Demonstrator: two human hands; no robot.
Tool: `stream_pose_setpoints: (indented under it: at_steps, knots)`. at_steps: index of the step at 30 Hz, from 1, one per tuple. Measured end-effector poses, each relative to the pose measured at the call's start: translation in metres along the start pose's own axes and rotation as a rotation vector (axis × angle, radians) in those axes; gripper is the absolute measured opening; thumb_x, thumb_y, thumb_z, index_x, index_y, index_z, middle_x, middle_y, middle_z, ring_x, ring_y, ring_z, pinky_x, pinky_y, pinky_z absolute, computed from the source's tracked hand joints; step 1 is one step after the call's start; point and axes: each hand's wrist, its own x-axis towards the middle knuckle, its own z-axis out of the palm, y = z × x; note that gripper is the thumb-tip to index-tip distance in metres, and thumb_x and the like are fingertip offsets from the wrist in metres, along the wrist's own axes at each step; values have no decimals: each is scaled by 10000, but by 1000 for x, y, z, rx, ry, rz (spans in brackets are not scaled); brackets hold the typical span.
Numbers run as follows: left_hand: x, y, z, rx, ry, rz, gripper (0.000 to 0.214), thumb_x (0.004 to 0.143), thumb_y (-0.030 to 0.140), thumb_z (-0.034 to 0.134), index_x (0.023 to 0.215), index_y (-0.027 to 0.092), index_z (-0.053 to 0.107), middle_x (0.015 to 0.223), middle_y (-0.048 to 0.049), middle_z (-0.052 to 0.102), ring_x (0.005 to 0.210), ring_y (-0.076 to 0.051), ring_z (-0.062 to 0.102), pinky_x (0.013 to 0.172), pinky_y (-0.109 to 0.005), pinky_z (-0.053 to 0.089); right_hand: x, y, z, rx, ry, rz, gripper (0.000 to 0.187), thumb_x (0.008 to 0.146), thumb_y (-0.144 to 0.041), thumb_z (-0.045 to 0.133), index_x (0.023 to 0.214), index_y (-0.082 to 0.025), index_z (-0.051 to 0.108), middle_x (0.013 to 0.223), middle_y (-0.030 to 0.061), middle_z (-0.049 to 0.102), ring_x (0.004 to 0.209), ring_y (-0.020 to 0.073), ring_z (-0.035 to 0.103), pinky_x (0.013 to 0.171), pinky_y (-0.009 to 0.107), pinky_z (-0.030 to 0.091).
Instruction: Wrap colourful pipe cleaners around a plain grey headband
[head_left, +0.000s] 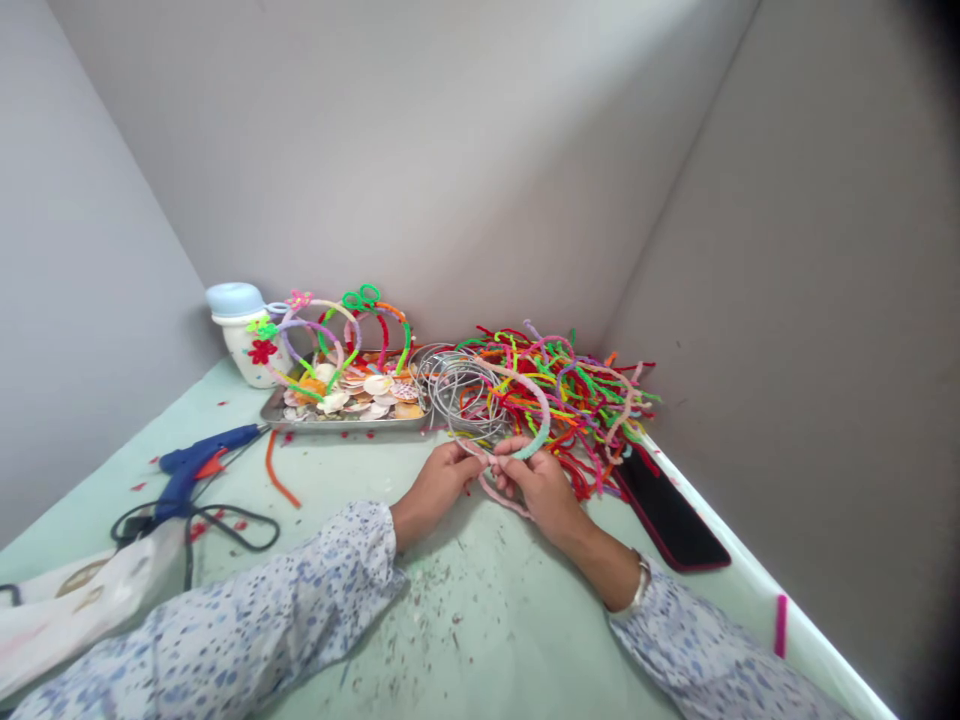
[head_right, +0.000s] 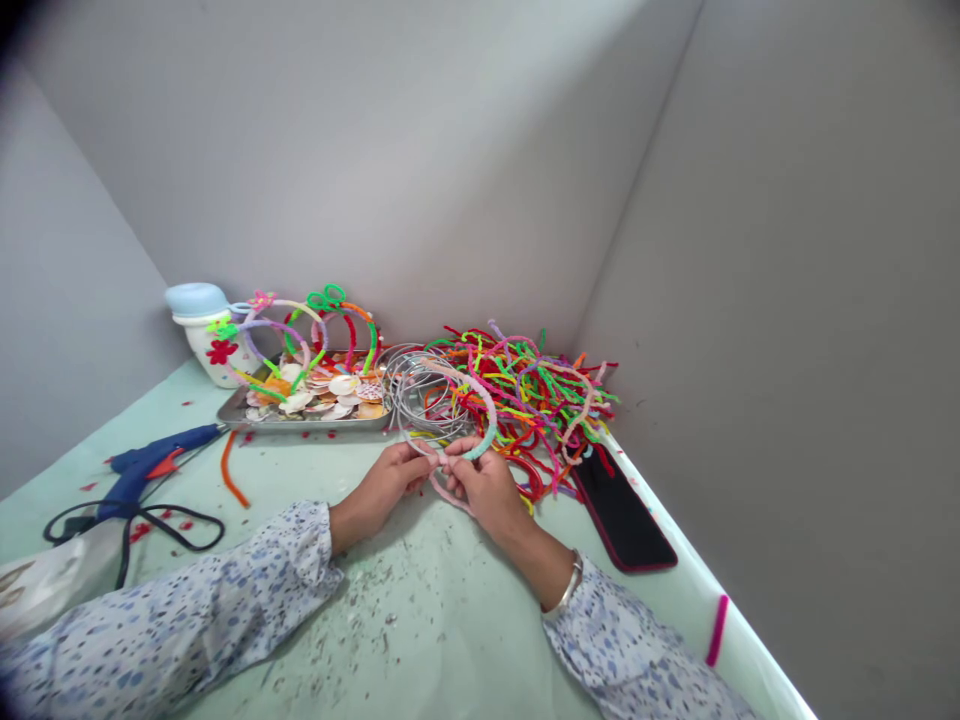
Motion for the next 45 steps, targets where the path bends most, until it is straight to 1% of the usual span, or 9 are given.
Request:
stream_pose_setpoints:
  at_steps: [7, 11, 15, 19, 23, 25, 30, 39, 45]
  knots:
    - [1, -1, -3, -23, -1, -27, 119, 753, 239, 579, 679, 149, 553, 506, 56, 407, 456, -68, 332, 469, -231, 239, 0, -1, 1, 5, 1, 57, 178, 734, -291, 609, 855, -177, 545, 594, -39, 576, 476, 88, 480, 458, 206, 351]
    - [3, -1, -3, -31, 0, -54, 105, 731, 207, 572, 648, 145, 552, 495, 51, 407, 456, -70, 335, 474, -235, 242, 2, -1, 0, -4, -10, 48, 150, 739, -265, 611, 842, -175, 549, 618, -36, 579, 512, 88, 503, 493, 209, 378]
    - [4, 0, -3, -21, -8, -93, 107, 741, 216, 572, 662, 145, 557, 509, 45, 414, 467, -72, 349, 476, -234, 249, 3, -1, -1, -18, -5, 63, 128, 745, -258, 602, 830, -176, 554, 606, -37, 565, 499, 86, 485, 480, 206, 371]
    - [4, 3, -3, -32, -6, -129, 124, 765, 253, 574, 702, 150, 551, 531, 43, 432, 468, -70, 352, 473, -231, 253, 3, -2, -1, 15, 15, 150, 157, 748, -291, 610, 845, -185, 548, 571, -39, 555, 477, 80, 458, 460, 194, 353]
    - [5, 4, -4, -59, -37, -142, 206, 803, 315, 544, 680, 151, 520, 520, 46, 409, 459, -68, 340, 462, -231, 242, 2, -3, -1, 32, 20, 221, 155, 761, -295, 597, 855, -186, 539, 558, -37, 547, 467, 81, 443, 438, 188, 337]
    - [6, 3, -5, -60, -44, -155, 224, 809, 326, 536, 669, 152, 514, 515, 48, 403, 458, -67, 337, 463, -230, 238, 3, -2, -2, 17, 11, 214, 152, 773, -296, 588, 863, -182, 544, 570, -32, 549, 478, 86, 448, 446, 194, 346]
    - [7, 2, -4, -57, -34, -174, 250, 783, 332, 563, 621, 153, 495, 495, 52, 398, 445, -63, 319, 467, -237, 214, 3, 2, -6, -45, -9, 120, 113, 790, -274, 568, 856, -182, 562, 628, -17, 571, 531, 104, 485, 509, 222, 389]
    - [8, 0, -6, -78, -72, -164, 269, 768, 346, 578, 600, 156, 487, 497, 48, 390, 458, -72, 304, 473, -245, 198, 4, 2, -4, -90, -5, 128, 103, 772, -257, 544, 837, -180, 565, 583, -21, 558, 503, 109, 471, 497, 232, 367]
    - [7, 3, -5, -56, -70, -161, 270, 768, 332, 578, 588, 156, 479, 496, 49, 384, 454, -69, 287, 472, -248, 187, 3, 4, -6, -113, -11, 93, 105, 782, -261, 549, 845, -181, 573, 595, -18, 573, 516, 111, 481, 522, 238, 387]
